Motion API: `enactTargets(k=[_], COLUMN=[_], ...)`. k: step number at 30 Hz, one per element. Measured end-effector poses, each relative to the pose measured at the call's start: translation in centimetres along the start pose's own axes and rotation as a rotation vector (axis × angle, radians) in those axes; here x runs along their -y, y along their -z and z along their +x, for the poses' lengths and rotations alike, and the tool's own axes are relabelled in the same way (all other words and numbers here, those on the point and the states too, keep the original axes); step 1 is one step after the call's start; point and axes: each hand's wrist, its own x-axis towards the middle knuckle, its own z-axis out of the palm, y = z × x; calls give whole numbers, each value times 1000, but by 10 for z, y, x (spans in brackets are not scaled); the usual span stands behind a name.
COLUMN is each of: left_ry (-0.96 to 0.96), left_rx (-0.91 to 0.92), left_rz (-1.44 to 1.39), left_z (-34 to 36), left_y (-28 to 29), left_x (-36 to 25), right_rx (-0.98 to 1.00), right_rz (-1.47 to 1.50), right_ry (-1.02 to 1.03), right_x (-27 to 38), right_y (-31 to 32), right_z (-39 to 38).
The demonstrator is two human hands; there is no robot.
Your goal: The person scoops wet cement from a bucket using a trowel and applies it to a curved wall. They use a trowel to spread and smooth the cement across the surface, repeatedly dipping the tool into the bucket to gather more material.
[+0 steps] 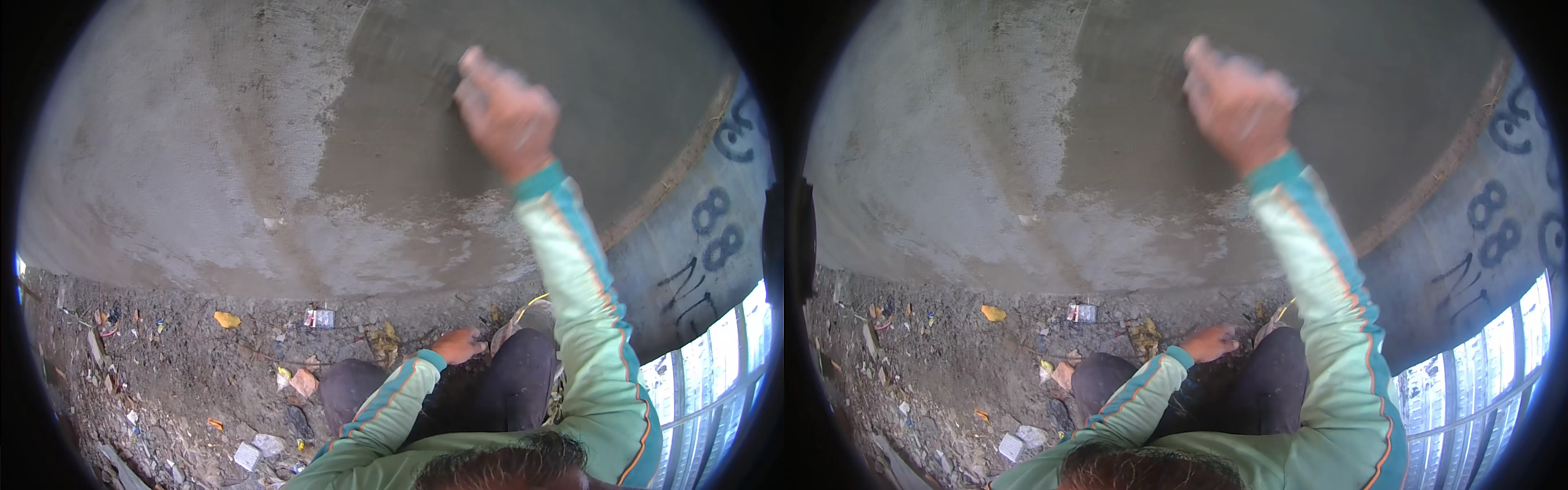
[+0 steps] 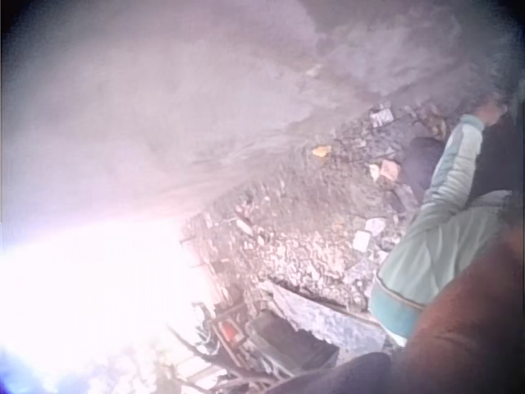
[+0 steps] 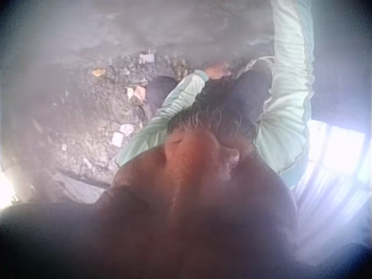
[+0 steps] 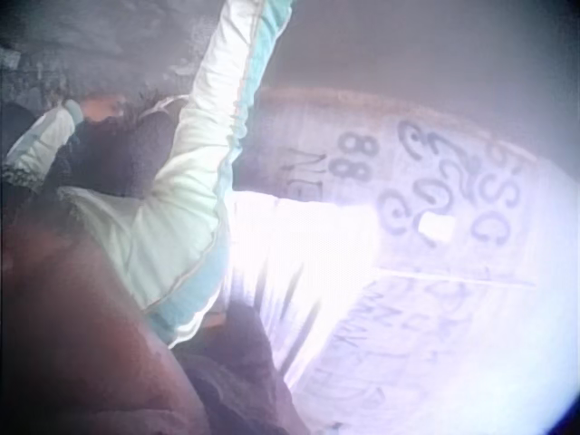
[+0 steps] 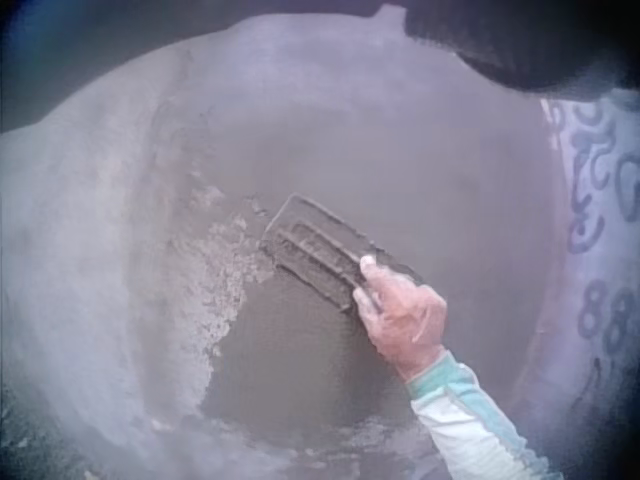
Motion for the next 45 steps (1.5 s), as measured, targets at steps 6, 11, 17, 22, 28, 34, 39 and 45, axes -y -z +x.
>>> enactTargets(k=[6,11,17,22,28,34,39,45], left_ry=[-13,28,-8,-61,19,0,56,-10], left_rx=[10,-8,-19,-37,-41,161,97,4], left_rz=[23,47,185,147,144,87,128,59], left_z=[-9,-16,-11,7,4,5,-3,31], left_y=[-16,2,-3,-31,-10,-35,-7,-43], left_x=[-17,-14,-48,-26,-7,-33,-43,-10], right_rx=[-220,107,617,988,92,95,521,978], right_rz=[525,702,148,453,370,502,26,395], right_ry=[-771,-509,181,193,-255,-938,-108,20], right_x=[-242,-57,139,166,-65,-229,0,60], right_y=[103,47,-52,-54,59,121,10,15], right_z=[95,59,-116,-217,-42,-34,-123,-246])
